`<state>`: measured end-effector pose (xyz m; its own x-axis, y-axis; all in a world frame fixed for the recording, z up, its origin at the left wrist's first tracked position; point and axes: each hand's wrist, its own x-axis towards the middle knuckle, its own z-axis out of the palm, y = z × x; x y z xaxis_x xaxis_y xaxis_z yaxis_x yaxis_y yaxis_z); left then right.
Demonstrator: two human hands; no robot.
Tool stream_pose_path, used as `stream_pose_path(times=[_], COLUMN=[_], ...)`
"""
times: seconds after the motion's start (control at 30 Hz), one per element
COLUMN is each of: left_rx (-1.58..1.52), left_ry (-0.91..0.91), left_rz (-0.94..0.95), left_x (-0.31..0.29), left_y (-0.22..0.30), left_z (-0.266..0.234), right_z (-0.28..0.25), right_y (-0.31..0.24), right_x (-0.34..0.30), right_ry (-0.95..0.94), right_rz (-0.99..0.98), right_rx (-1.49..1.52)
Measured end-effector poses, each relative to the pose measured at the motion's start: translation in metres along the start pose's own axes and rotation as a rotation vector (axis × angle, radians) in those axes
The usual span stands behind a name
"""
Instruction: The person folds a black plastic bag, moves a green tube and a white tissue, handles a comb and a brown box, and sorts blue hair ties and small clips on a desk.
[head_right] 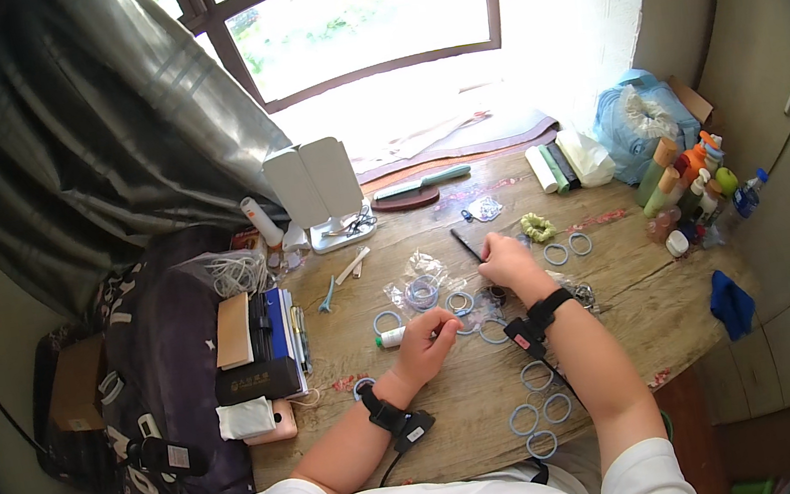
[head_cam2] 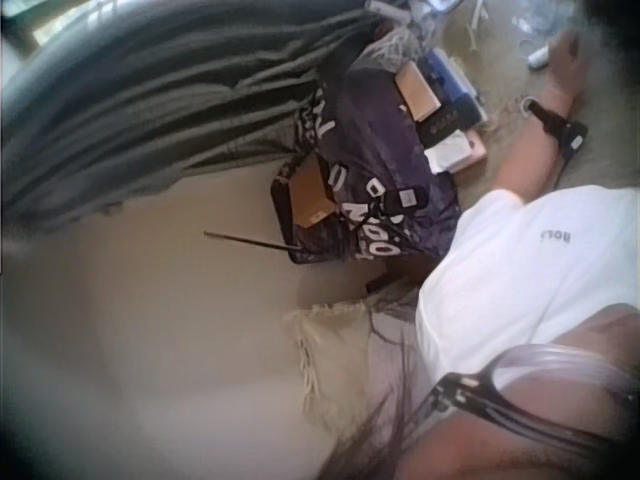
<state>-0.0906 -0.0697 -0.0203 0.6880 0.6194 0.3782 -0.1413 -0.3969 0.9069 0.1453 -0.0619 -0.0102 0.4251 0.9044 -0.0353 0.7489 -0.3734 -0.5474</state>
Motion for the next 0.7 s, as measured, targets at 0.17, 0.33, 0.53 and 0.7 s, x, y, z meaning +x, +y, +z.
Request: stream_pose_path(times=[0.17, 0.33, 0.53, 0.7], left_rx=[-0.022, 0.19, 0.428, 0.358], left_ry=[0.085, 0.161, 0.035, 0.095], left_rz=[0.007, 0.127, 0.163, 0.123], left_x=[0.004, 0.011, 0.01, 0.009], left_y=[0.005, 0.013, 0.002, -0.006], left_z=[0.002, 0.005, 0.007, 0.008], right_z=[-0.024, -0.022, -0.005, -0.003], right_y=[0.002, 0.005, -0.004, -0.02], right_x=[-0.026, -0.056, -0.078, -0.091], right_ry=[0.031, 0.033, -0.141, -0.165], right_rz=[0.008, -0.05, -0.207, -0.236], right_rx=[0.376, 0.436, 0.391, 0.27])
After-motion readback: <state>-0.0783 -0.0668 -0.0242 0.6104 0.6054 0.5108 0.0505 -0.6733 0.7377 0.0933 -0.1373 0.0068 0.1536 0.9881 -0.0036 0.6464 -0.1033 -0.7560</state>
